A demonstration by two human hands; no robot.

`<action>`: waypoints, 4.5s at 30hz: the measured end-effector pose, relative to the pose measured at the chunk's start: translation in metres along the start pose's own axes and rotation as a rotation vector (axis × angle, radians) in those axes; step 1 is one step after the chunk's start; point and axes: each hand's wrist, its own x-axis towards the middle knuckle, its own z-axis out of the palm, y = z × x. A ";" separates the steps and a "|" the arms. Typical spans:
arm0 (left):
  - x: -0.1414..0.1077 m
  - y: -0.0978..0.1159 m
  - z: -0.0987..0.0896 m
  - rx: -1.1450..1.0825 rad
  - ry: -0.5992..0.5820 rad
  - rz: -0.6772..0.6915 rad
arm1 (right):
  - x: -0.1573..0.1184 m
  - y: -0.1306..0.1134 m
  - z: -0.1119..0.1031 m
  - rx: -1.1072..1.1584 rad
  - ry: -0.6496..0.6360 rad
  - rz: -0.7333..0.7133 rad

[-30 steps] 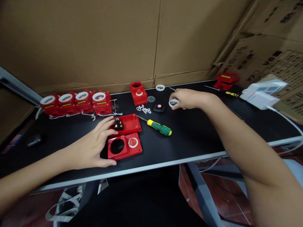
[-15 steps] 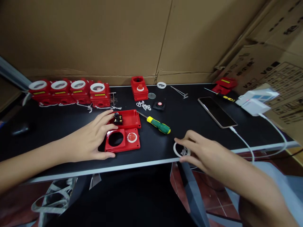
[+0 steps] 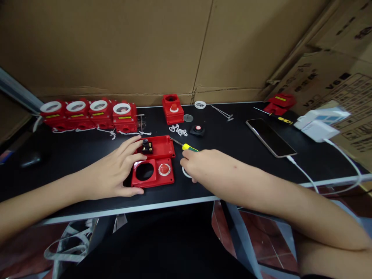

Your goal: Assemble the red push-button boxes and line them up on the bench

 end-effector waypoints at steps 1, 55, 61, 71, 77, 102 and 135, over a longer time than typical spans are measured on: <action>0.000 0.000 0.000 -0.005 0.000 -0.006 | 0.006 0.000 -0.006 -0.008 -0.060 0.045; 0.010 0.013 -0.038 0.098 -0.020 -0.149 | 0.053 0.010 0.043 0.595 0.810 -0.403; 0.014 0.022 -0.041 0.080 -0.025 -0.111 | 0.053 0.012 0.042 0.685 0.805 -0.404; 0.016 0.028 -0.031 -0.031 0.001 -0.153 | 0.050 0.008 0.041 0.607 0.709 -0.457; 0.012 0.028 -0.029 -0.051 0.002 -0.101 | 0.053 0.012 0.044 0.641 0.715 -0.470; 0.017 0.029 -0.018 -0.457 0.004 -0.346 | 0.058 0.010 0.052 0.559 0.761 -0.485; 0.018 0.026 -0.013 -0.376 0.058 -0.225 | 0.051 0.014 0.046 0.564 0.721 -0.494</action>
